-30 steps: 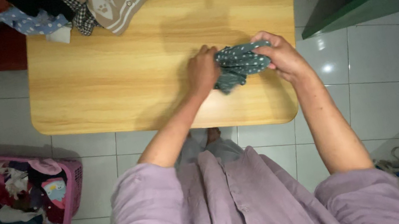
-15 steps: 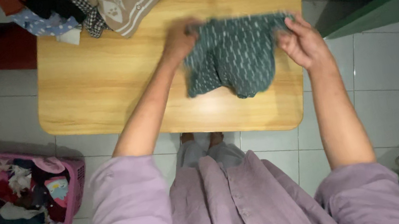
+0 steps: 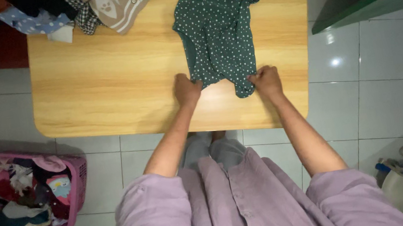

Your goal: The person folds several items of clothing on a wooden table, including a maroon shirt, a dark blue shirt, a purple shirt, a green dotted shirt, and an orange shirt.

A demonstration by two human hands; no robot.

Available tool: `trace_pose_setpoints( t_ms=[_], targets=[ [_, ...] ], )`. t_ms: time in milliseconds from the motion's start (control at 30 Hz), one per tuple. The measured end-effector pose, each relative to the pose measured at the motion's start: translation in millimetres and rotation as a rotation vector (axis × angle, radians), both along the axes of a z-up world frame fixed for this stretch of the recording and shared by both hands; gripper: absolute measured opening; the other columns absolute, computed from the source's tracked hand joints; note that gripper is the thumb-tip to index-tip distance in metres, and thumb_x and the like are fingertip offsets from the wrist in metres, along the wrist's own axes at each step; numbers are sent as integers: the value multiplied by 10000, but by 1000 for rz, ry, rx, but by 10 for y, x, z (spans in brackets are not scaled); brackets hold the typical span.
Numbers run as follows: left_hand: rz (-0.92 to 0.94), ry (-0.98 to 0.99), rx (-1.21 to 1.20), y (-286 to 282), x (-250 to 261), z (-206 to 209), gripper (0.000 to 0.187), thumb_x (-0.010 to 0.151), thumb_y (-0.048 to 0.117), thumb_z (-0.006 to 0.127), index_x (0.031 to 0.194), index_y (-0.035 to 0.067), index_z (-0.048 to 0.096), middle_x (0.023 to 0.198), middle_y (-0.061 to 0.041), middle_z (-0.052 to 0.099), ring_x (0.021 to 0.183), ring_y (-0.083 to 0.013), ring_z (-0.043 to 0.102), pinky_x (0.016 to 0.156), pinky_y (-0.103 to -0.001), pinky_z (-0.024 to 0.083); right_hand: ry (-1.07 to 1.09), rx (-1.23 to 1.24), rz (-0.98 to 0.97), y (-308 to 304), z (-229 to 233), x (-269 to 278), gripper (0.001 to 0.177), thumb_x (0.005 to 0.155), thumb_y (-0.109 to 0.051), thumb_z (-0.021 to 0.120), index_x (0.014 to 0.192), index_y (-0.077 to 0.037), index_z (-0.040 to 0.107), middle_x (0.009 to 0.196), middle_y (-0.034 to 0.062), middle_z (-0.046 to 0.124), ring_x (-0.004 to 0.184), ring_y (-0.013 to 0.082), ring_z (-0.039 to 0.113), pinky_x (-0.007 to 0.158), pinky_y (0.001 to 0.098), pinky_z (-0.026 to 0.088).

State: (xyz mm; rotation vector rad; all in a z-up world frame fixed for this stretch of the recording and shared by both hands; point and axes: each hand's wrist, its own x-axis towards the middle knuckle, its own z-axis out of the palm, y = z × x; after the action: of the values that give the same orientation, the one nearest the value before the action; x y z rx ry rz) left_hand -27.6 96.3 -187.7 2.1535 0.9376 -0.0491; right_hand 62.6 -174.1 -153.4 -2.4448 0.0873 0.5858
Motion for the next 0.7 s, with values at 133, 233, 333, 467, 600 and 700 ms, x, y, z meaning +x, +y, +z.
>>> trace_pose_setpoints(
  t_ms=[133, 233, 333, 467, 600, 700],
  targets=[
    [54, -40, -225, -137, 79, -17, 441, 727, 256, 835, 1034, -33, 704, 1050, -234, 721, 1028, -388, 694, 901, -451, 538, -340, 29, 126, 79, -218, -124, 213, 774, -180, 836, 812, -11, 713, 879, 198, 647, 778, 265, 636, 694, 376, 523],
    [-6, -177, -194, -97, 134, 63, 378, 840, 267, 758, 1088, -14, 713, 1121, -237, 739, 1073, -379, 702, 937, -439, 536, -69, 353, -243, 64, -300, -71, 153, 926, -196, 670, 871, -54, 661, 862, 99, 689, 793, 178, 593, 721, 363, 506],
    [49, -582, -140, 69, 389, 218, 520, 950, 209, 702, 1366, -40, 513, 1202, -245, 676, 1110, -362, 675, 931, -440, 531, -1, 573, -445, -57, -225, 232, 113, 960, -198, 616, 970, -91, 651, 948, 26, 681, 884, 125, 593, 815, 305, 489],
    [96, -607, -567, 306, 705, 739, 509, 1004, 142, 603, 1468, 24, 431, 1167, -238, 662, 880, -352, 655, 784, -479, 529, -126, 850, -423, -268, 50, 707, 107, 1013, -179, 574, 1066, -103, 627, 1033, -25, 651, 979, 90, 589, 911, 264, 482],
    [119, -448, -585, 346, 649, 1067, 397, 996, 123, 608, 1358, -12, 520, 1081, -317, 695, 720, -341, 716, 592, -455, 536, -199, 860, -288, -475, 337, 851, 152, 1050, -126, 669, 1100, -74, 536, 970, 26, 543, 893, 140, 504, 787, 322, 446],
    [-61, -757, 421, 299, 256, 717, 470, 931, 163, 783, 1315, 17, 554, 1153, -207, 697, 910, -364, 717, 742, -417, 603, -298, 468, -112, -606, 283, 540, 186, 1007, -99, 661, 1095, -77, 500, 966, 27, 539, 871, 118, 518, 755, 286, 476]
  ],
)
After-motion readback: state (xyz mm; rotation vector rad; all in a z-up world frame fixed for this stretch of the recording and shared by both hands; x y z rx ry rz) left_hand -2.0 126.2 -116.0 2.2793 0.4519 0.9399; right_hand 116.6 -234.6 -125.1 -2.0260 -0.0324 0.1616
